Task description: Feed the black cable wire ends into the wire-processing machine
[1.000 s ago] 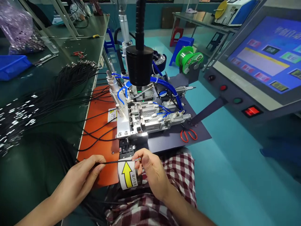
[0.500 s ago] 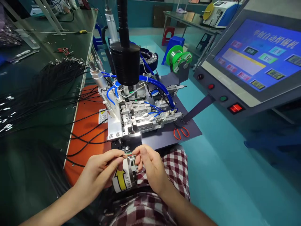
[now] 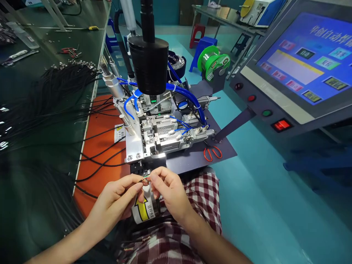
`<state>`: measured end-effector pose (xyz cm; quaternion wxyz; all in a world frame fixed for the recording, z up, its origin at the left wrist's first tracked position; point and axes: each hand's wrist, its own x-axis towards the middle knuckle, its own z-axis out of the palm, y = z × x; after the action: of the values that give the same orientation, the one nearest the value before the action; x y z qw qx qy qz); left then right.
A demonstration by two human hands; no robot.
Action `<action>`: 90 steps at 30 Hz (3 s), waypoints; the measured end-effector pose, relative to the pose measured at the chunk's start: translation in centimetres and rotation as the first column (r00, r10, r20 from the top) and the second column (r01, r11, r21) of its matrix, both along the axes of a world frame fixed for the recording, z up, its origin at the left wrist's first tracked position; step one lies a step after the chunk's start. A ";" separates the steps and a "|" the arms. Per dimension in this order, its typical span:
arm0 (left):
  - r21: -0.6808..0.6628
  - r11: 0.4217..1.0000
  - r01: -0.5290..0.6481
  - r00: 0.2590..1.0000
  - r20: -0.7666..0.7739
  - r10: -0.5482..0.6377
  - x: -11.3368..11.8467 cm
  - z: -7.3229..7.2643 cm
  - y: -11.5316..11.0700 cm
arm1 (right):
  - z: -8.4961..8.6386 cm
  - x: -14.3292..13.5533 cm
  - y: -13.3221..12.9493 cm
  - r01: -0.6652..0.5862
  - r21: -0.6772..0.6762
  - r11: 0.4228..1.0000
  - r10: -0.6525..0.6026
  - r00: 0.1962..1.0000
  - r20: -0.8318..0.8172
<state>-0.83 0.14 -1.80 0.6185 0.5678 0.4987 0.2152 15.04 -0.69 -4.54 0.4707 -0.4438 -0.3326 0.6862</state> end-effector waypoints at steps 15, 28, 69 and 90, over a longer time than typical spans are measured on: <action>0.065 0.989 -0.133 0.991 0.015 0.132 0.7 0.3 -0.1 | -0.4 -0.1 -1.2 -0.006 0.095 0.995 -0.012 0.982 0.188; 0.086 0.996 -0.019 1.000 0.015 0.018 0.7 0.5 0.0 | 0.9 2.0 2.3 -0.262 0.257 0.930 0.201 0.950 0.240; -0.416 0.863 -0.286 0.929 0.100 0.356 0.9 0.8 0.4 | 0.1 0.1 0.0 -0.031 0.139 0.990 -0.007 0.964 0.266; -0.450 0.854 -0.260 0.934 0.108 0.341 0.9 0.7 0.8 | 0.4 0.1 0.8 -0.011 0.116 0.993 -0.015 0.976 0.219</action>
<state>0.10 0.97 -1.10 0.7299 0.3104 0.5572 0.2459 15.14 0.13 -4.13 0.4568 -0.4889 -0.4219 0.6118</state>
